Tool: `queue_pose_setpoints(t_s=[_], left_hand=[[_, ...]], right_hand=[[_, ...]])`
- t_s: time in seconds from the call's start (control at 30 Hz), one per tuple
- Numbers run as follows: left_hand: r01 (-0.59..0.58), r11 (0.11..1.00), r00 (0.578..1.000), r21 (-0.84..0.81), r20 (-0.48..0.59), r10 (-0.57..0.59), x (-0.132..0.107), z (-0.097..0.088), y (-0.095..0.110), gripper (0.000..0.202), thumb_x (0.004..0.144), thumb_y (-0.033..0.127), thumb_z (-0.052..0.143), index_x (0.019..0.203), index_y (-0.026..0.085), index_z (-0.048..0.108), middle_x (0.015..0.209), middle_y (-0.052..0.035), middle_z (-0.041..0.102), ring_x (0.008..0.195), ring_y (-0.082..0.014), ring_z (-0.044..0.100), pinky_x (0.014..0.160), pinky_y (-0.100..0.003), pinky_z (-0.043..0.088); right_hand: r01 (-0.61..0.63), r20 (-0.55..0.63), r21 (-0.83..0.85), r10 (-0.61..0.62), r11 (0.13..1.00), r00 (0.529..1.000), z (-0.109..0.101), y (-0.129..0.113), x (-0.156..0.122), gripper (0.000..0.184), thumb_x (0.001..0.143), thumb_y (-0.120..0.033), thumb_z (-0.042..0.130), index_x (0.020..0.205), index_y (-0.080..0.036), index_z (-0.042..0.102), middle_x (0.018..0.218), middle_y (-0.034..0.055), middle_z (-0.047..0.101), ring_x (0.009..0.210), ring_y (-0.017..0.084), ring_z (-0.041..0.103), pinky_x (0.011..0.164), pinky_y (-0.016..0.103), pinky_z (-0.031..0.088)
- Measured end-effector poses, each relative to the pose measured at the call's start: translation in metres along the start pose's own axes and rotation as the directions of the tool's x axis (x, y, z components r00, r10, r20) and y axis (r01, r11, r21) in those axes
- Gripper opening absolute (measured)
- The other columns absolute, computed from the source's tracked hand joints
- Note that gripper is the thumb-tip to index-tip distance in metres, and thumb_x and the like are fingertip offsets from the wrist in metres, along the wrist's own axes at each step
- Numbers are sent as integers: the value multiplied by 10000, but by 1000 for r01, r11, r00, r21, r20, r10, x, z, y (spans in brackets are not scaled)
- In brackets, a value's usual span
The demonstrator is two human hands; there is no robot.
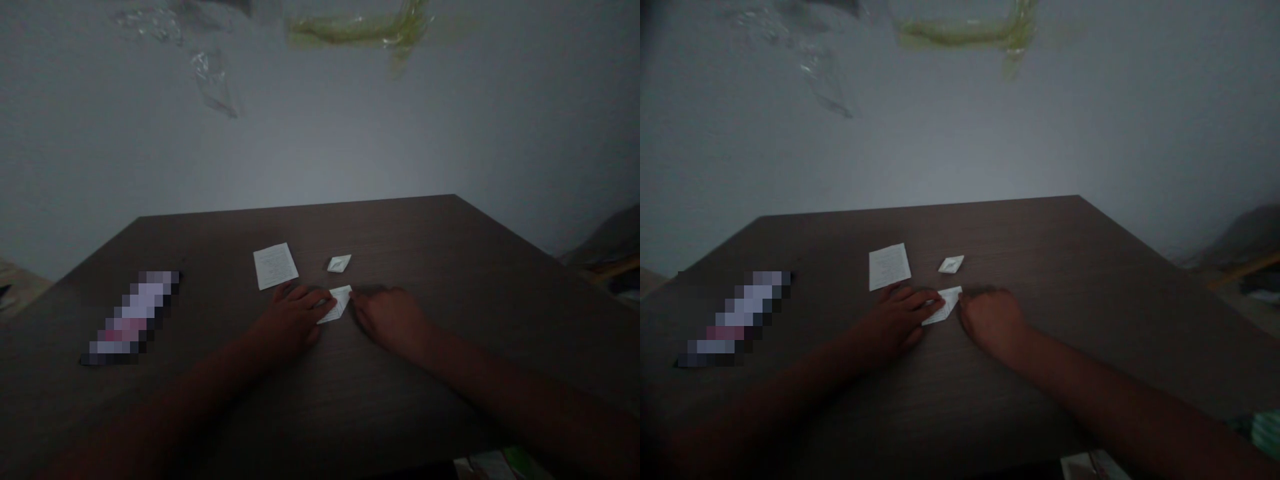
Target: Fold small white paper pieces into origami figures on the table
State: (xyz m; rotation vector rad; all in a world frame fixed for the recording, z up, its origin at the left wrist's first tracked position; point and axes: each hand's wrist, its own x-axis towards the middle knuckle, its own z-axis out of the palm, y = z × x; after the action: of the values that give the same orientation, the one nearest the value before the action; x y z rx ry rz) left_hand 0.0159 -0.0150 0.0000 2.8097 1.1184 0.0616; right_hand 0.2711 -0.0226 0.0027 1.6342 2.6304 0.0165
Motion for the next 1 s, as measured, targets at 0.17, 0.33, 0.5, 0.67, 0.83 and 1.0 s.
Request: queue_pose_setpoints(t_s=[0.17, 0.33, 0.5, 0.67, 0.83, 1.0], left_hand=[[31, 1000, 999, 2, 30, -32, 0, 0, 0, 657, 1009, 99, 599, 1642, 268, 663, 1685, -107, 690, 1521, -399, 637, 1370, -689, 374], [28, 997, 999, -77, -22, -30, 0, 2, -1, 587, 1046, 127, 604, 1608, 266, 705, 1670, -95, 700, 1515, -391, 649, 1347, -663, 425], [73, 989, 995, -125, -65, -82, 2, 5, -1, 434, 1141, 217, 605, 1540, 297, 753, 1606, -79, 745, 1484, -356, 665, 1325, -645, 433], [82, 984, 995, -156, -49, -91, 5, 10, -4, 408, 1158, 240, 614, 1534, 294, 761, 1598, -83, 749, 1483, -346, 657, 1323, -636, 429], [57, 976, 992, -212, -100, -80, 4, 22, -12, 361, 1141, 258, 671, 1491, 252, 760, 1564, -111, 768, 1476, -345, 670, 1338, -643, 418], [87, 963, 986, -256, -113, -120, 1, 23, -13, 296, 1125, 255, 715, 1416, 247, 768, 1574, -108, 776, 1510, -349, 667, 1356, -656, 403]], right_hand=[[6, 13, -51, -5, 999, 1000, -2, -4, 2, 356, 1146, -253, 540, 1233, -209, 882, 938, 148, 899, 788, 301, 854, 700, 376, 587], [30, 48, -48, -28, 998, 998, -4, -8, 2, 377, 1170, -248, 521, 1262, -184, 881, 1012, 162, 909, 855, 322, 871, 749, 404, 609], [34, 42, 3, -34, 999, 999, -5, -7, -2, 349, 1185, -273, 549, 1275, -172, 871, 1067, 162, 906, 887, 328, 864, 791, 419, 615], [155, -120, 116, -141, 981, 983, 2, -5, -9, 254, 1146, -188, 630, 1156, -171, 883, 1160, 142, 874, 1081, 340, 832, 977, 484, 641], [348, -233, 145, -310, 926, 922, 17, 2, -7, 180, 1118, -183, 689, 1144, -184, 867, 1213, 145, 838, 1184, 346, 779, 1083, 550, 639], [390, -268, 171, -338, 905, 902, 30, 10, -2, 195, 1113, -160, 691, 1219, -200, 850, 1284, 128, 838, 1168, 308, 782, 1116, 510, 638]])
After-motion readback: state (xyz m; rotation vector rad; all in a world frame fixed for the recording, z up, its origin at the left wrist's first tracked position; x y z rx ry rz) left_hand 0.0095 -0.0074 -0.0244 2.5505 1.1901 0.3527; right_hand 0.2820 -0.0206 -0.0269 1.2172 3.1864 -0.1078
